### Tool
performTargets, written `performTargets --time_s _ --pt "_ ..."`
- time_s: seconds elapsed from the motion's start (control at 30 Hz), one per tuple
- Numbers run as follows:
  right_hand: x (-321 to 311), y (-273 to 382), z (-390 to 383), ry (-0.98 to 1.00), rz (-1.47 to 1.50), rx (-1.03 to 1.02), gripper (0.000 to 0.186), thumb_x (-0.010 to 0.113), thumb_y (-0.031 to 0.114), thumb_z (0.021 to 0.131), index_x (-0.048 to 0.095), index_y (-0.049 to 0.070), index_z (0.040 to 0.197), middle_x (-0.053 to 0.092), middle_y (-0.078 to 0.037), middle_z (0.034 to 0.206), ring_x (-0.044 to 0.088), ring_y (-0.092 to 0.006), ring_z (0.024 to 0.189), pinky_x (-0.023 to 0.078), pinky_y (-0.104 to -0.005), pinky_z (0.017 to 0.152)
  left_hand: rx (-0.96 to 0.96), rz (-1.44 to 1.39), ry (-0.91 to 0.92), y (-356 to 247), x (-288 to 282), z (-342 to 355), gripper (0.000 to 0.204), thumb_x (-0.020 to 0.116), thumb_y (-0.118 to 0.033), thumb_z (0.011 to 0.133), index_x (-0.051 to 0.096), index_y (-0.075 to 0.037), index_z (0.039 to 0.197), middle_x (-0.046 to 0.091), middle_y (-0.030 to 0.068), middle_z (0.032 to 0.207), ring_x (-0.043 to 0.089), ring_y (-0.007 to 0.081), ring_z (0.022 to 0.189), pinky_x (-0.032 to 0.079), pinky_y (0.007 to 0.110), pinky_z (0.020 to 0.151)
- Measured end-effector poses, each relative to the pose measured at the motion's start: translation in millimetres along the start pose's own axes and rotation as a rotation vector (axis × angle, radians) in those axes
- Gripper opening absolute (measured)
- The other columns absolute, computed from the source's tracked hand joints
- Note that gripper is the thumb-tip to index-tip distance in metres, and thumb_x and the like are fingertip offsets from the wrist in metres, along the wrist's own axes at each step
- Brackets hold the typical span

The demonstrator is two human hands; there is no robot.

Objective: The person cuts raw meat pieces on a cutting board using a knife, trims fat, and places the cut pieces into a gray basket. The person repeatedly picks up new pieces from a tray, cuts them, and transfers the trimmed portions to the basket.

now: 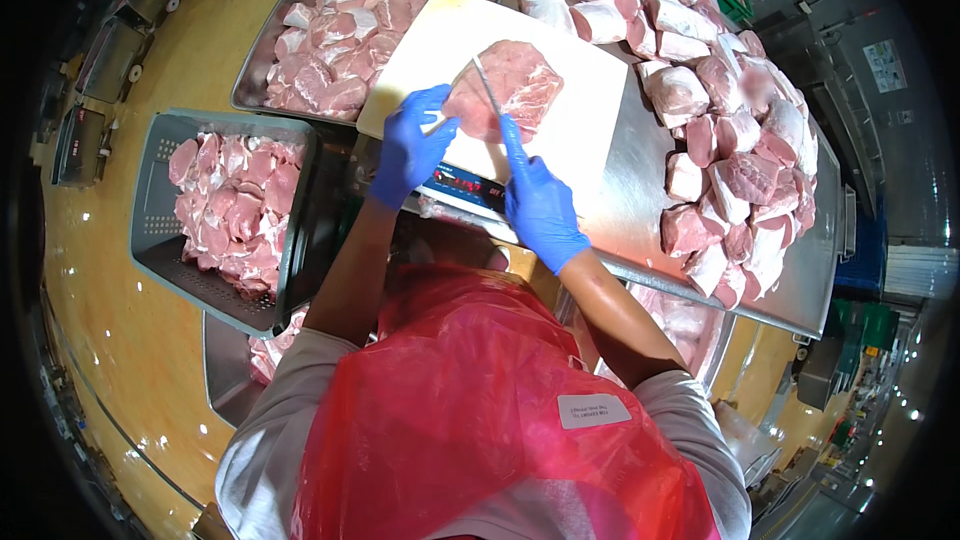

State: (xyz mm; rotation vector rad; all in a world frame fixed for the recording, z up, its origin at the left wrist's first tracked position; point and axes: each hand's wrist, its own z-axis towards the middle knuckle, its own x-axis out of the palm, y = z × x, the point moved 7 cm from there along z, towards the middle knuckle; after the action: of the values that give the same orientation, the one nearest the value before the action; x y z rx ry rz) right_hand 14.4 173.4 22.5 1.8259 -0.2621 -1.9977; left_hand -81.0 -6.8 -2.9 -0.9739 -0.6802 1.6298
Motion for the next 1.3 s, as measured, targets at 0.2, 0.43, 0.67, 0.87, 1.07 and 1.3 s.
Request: performTargets --time_s 0.2,0.43,0.67,0.87,1.07,1.3 --pt "11 39 50 0.088 -0.103 0.030 0.093 0.057 0.003 0.087 0.009 0.026 0.163 0.064 -0.027 0.090 0.067 -0.0452 0.072 0.054 -0.0539 0.065 -0.016 0.059 -0.019 8 0 10 0.009 0.073 -0.005 0.080 0.068 -0.002 0.087 0.066 0.0166 0.076 0.067 0.0329 0.069 0.054 0.039 0.065" --pt "16 25 -1 0.257 -0.129 -0.022 0.092 0.054 -0.001 0.087 0.009 0.024 0.163 0.068 -0.027 0.089 0.068 -0.0425 0.069 0.055 -0.0525 0.065 -0.154 0.024 0.000 22 -2 6 0.008 0.073 -0.002 0.078 0.065 0.000 0.076 0.064 0.0163 0.071 0.063 0.0303 0.061 0.051 0.038 0.060" --pt "-47 2 -80 0.599 -0.411 0.080 0.090 0.053 -0.001 0.088 0.012 0.025 0.163 0.069 -0.026 0.088 0.069 -0.0409 0.067 0.055 -0.0518 0.061 -0.184 0.028 -0.188 14 -14 0 0.011 0.074 -0.003 0.078 0.065 0.002 0.083 0.065 0.0148 0.072 0.063 0.0241 0.063 0.051 0.037 0.061" --pt "-38 42 -16 0.379 -0.274 0.058 0.085 0.052 0.000 0.089 0.016 0.023 0.163 0.069 -0.026 0.095 0.070 -0.0400 0.074 0.056 -0.0500 0.066 -0.260 -0.015 -0.033 19 6 0 0.015 0.076 -0.004 0.076 0.063 0.002 0.078 0.060 0.0132 0.067 0.056 0.0214 0.058 0.049 0.035 0.059" --pt "28 41 63 0.331 -0.174 0.018 0.083 0.051 0.005 0.090 0.014 0.021 0.163 0.069 -0.027 0.101 0.069 -0.0420 0.083 0.055 -0.0502 0.074 -0.083 0.108 -0.083 1 -5 5 0.017 0.072 -0.007 0.078 0.060 -0.001 0.068 0.059 0.0152 0.064 0.058 0.0284 0.057 0.046 0.039 0.056" --pt "19 34 29 0.323 -0.179 0.008 0.082 0.048 0.002 0.091 0.015 0.023 0.163 0.069 -0.027 0.100 0.069 -0.0430 0.084 0.055 -0.0494 0.075 0.018 0.198 -0.125 13 -20 8 0.016 0.069 -0.013 0.080 0.063 -0.004 0.068 0.059 0.0172 0.065 0.058 0.0336 0.056 0.045 0.042 0.055"
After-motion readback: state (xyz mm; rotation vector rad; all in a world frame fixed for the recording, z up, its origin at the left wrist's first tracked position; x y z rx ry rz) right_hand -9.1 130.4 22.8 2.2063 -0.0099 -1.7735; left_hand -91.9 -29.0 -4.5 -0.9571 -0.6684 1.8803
